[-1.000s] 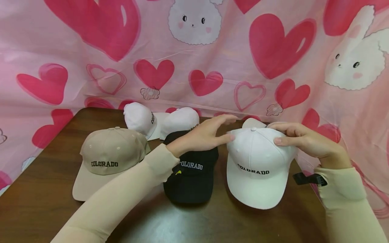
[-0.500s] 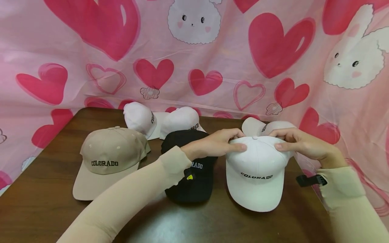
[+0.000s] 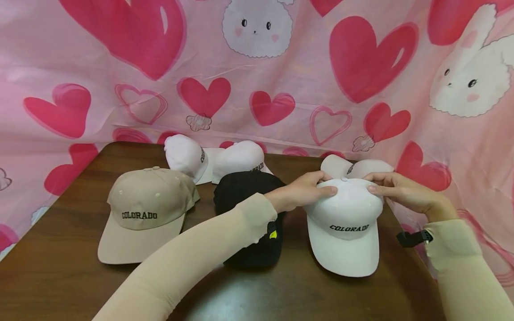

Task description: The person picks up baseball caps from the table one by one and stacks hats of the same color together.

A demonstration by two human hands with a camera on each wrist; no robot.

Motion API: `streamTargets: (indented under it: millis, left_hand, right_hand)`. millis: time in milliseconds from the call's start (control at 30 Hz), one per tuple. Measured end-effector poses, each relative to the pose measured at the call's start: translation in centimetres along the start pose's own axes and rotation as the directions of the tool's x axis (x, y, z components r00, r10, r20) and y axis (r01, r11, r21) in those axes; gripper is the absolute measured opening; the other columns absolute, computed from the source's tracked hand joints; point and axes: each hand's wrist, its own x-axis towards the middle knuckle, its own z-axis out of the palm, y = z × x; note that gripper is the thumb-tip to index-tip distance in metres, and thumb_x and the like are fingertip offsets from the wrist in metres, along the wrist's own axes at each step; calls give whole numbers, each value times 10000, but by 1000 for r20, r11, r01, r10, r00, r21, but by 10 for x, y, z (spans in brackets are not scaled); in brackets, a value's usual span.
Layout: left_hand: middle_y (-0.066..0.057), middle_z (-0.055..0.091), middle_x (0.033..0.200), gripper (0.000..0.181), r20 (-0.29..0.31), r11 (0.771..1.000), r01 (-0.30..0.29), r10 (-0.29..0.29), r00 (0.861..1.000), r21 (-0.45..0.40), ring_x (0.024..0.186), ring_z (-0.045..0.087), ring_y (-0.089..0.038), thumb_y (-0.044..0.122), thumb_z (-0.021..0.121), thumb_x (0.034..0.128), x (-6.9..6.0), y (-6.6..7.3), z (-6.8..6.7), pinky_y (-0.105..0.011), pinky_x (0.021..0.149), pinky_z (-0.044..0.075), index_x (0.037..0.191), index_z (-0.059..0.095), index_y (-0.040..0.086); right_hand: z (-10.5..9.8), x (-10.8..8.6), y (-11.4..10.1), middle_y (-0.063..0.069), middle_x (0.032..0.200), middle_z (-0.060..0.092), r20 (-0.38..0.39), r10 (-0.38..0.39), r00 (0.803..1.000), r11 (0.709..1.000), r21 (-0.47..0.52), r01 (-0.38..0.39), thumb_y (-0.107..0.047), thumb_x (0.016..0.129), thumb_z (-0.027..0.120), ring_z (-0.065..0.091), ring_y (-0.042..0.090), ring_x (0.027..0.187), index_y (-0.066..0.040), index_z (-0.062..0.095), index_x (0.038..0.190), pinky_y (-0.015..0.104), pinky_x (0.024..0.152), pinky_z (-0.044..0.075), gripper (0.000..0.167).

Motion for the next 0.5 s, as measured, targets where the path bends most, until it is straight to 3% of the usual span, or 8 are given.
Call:
streamTargets:
  millis: [233,500]
  left_hand:
    - [-6,649,1162,224,-27,998,61,-61,998,9,1043,584,-130,261,690,1053,11,-10,10,-357,904,551,1223,688,115]
    - [-18,676,1249,295,-91,992,111,-105,990,64,1102,579,-152,289,679,1059,19,-20,16,-389,993,540,1307,695,132]
  right_hand:
    - [-2,1,28,-40,1264,709,56,57,997,995,82,-62,-59,1112,448,672,130,1144,-170,608,1398,346,957,590,346]
    - [4,6,48,-48,1288,653,-6,147,989,985,90,-146,-108,1117,461,607,115,1202,-127,600,1378,325,983,561,296]
